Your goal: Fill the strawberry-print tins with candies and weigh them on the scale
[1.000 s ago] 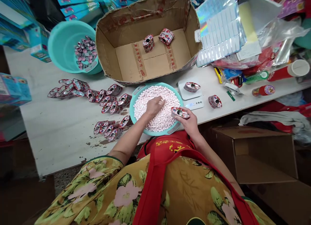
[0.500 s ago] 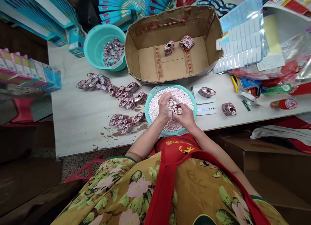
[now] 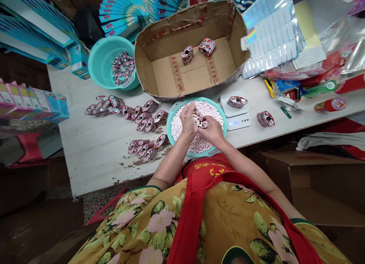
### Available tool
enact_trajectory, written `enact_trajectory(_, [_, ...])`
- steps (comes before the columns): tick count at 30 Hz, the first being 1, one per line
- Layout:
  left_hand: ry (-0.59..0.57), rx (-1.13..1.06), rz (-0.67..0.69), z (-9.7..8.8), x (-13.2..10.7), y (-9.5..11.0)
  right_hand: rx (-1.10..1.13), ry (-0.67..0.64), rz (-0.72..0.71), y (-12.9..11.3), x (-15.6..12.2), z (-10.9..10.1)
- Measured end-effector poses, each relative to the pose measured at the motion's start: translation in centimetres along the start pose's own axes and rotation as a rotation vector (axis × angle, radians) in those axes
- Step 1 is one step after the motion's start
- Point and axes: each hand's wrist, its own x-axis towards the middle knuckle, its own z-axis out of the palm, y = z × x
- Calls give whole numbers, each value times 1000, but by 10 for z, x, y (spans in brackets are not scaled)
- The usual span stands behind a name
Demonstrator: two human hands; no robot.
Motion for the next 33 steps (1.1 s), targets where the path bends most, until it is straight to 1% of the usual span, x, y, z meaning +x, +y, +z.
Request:
enact_trajectory(3, [38, 54, -4, 4, 0, 2, 7, 10, -3, -1, -1, -1])
enact_trajectory(6, [59, 71, 28, 6, -1, 2, 13, 31, 11, -1, -2, -2])
enact_trajectory(11, [7, -10, 54, 7, -1, -1, 14, 38, 16, -3, -4, -5])
enact_trajectory(17, [2, -9, 46, 11, -2, -1, 57, 65, -1, -2, -6, -9])
enact_trajectory(22, [-101, 7, 25, 13, -5, 3, 124, 77, -2, 0, -5, -12])
enact_trajectory(26, [-201, 20, 25, 17, -10, 3, 233, 76, 59, 4, -5, -11])
enact_trajectory(28, [-231, 31, 41, 19, -12, 4, 284, 90, 78, 6, -5, -9])
enact_trajectory(30, [-242, 59, 75, 19, -11, 5, 346, 108, 61, 8, -4, -8])
enact_trajectory(31, [-228, 89, 104, 18, -7, 6, 380, 111, 42, 10, -4, -8])
enact_trajectory(33, [-155, 201, 186, 13, 7, 7, 446, 107, 8, 15, -7, -12])
